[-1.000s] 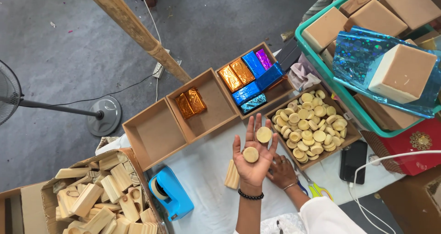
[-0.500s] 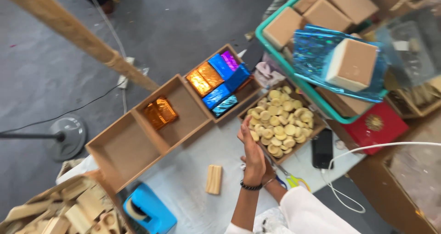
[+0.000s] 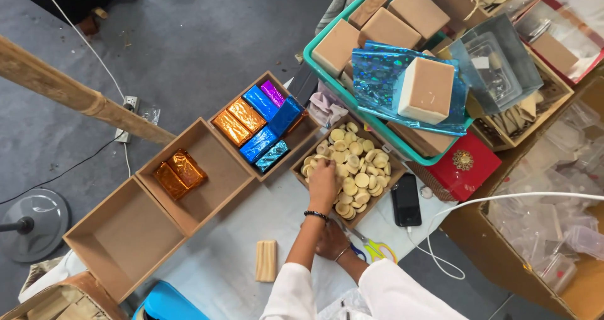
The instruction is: The person wipes several small wooden blocks and round wooden discs with a white cloth. They handle the items one at a time, turning them over to wipe different sides, then place them on the table. The person also picks up and wipes additional round discs from a nearby box.
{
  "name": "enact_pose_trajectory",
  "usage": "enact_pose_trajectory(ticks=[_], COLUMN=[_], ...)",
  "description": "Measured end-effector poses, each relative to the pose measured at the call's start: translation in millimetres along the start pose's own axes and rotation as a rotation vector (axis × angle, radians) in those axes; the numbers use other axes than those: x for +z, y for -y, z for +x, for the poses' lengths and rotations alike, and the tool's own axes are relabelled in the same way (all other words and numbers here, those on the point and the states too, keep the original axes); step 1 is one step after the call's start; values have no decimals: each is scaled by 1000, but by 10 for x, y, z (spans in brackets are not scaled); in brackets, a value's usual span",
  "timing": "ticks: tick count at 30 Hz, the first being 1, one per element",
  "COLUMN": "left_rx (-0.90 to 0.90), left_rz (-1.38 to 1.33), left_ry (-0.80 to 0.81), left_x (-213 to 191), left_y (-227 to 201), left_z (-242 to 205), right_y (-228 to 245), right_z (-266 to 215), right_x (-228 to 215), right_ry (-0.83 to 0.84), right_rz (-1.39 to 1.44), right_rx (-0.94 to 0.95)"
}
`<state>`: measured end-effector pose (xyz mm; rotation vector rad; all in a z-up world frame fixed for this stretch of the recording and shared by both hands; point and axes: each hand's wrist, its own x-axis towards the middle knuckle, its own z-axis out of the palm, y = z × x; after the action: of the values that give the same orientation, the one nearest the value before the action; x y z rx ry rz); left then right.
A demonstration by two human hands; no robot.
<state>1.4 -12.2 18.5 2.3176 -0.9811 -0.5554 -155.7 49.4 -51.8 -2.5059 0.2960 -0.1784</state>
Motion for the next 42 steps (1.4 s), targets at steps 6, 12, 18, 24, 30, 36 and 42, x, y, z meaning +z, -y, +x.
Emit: enact_pose_trajectory(ticks=[6, 12, 18, 24, 30, 36, 42], left_rx=[227, 118, -28, -93, -114, 12, 157], left_rz=[215, 229, 151, 403, 426, 64, -119], left_ry=[-99, 27, 147, 197, 71, 46, -77], left_x=[-175, 24, -99, -109, 135, 389, 132], left_y=[-268, -111, -239, -671, -595, -63, -110], left_z=[-80, 75, 70, -161, -46, 123, 40], right_y=[150, 40, -304, -183, -121, -6, 25], right_z=[26, -38, -263, -237, -135, -53, 1], right_x=[-2, 17, 602, 375, 69, -135, -130], right_ry=[31, -39, -37, -42, -39, -48, -54], right_rz=[75, -43, -159, -155, -158, -143, -128], right_rx=[32, 6, 9, 30, 2, -13, -31])
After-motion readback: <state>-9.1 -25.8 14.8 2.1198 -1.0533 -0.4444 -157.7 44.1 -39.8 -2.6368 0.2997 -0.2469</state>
